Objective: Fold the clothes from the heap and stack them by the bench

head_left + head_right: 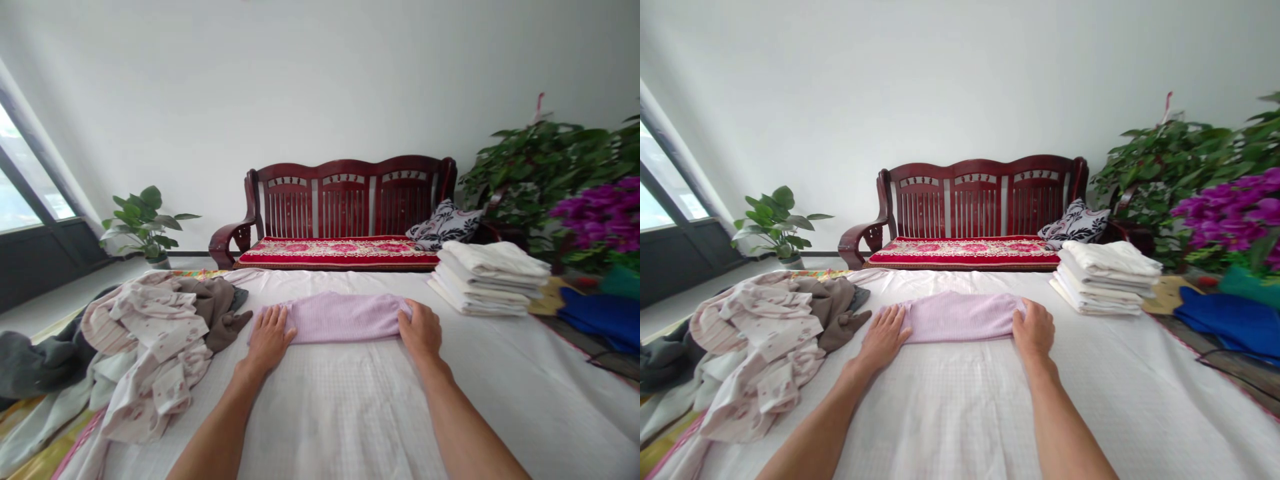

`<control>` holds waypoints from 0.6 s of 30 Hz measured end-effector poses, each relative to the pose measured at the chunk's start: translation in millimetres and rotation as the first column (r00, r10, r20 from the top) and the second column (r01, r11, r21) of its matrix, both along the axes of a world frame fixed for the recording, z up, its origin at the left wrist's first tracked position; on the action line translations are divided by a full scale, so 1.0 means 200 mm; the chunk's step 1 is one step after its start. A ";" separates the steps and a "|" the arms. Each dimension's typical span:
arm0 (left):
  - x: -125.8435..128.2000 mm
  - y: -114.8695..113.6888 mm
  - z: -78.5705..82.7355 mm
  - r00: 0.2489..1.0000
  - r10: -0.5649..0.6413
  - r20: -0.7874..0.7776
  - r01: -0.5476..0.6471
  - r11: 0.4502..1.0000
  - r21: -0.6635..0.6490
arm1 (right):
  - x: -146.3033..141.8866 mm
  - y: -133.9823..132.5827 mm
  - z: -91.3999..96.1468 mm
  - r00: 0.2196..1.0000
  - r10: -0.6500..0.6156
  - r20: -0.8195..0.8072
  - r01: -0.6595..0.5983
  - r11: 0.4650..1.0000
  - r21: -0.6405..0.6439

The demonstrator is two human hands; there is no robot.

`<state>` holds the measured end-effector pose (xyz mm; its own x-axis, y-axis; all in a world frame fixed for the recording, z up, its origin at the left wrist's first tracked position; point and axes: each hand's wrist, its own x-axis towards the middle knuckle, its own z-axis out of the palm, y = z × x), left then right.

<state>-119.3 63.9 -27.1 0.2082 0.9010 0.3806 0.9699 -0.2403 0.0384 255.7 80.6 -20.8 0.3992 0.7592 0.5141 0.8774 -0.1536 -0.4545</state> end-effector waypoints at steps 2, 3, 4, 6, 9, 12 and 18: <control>-0.01 0.00 -0.01 0.999 -0.029 0.044 0.030 1.000 -0.010 | -0.01 0.00 0.00 0.997 0.007 0.074 -0.009 1.000 0.028; -0.02 0.00 -0.01 0.994 -0.053 0.093 0.055 0.998 -0.020 | -0.01 0.00 0.00 0.994 0.012 0.106 -0.017 0.999 0.051; -0.04 0.00 0.00 0.985 -0.071 0.159 0.076 0.997 -0.027 | -0.01 -0.01 0.00 0.991 0.017 0.133 -0.027 0.997 0.079; -0.07 0.01 0.03 0.943 -0.057 0.326 0.066 0.998 -0.016 | -0.02 -0.01 0.00 0.984 0.026 0.178 -0.051 0.989 0.139; -0.11 0.02 0.07 0.860 0.063 0.506 -0.090 0.996 0.028 | -0.04 -0.02 0.01 0.971 0.044 0.234 -0.094 0.974 0.205; -0.12 0.01 0.07 0.895 0.122 0.428 -0.158 0.986 0.048 | -0.06 -0.02 0.01 0.962 0.069 0.263 -0.134 0.962 0.237; -0.07 -0.05 0.02 0.997 -0.065 0.031 0.067 0.995 -0.070 | -0.08 -0.02 0.00 0.954 0.128 0.273 -0.195 0.952 0.235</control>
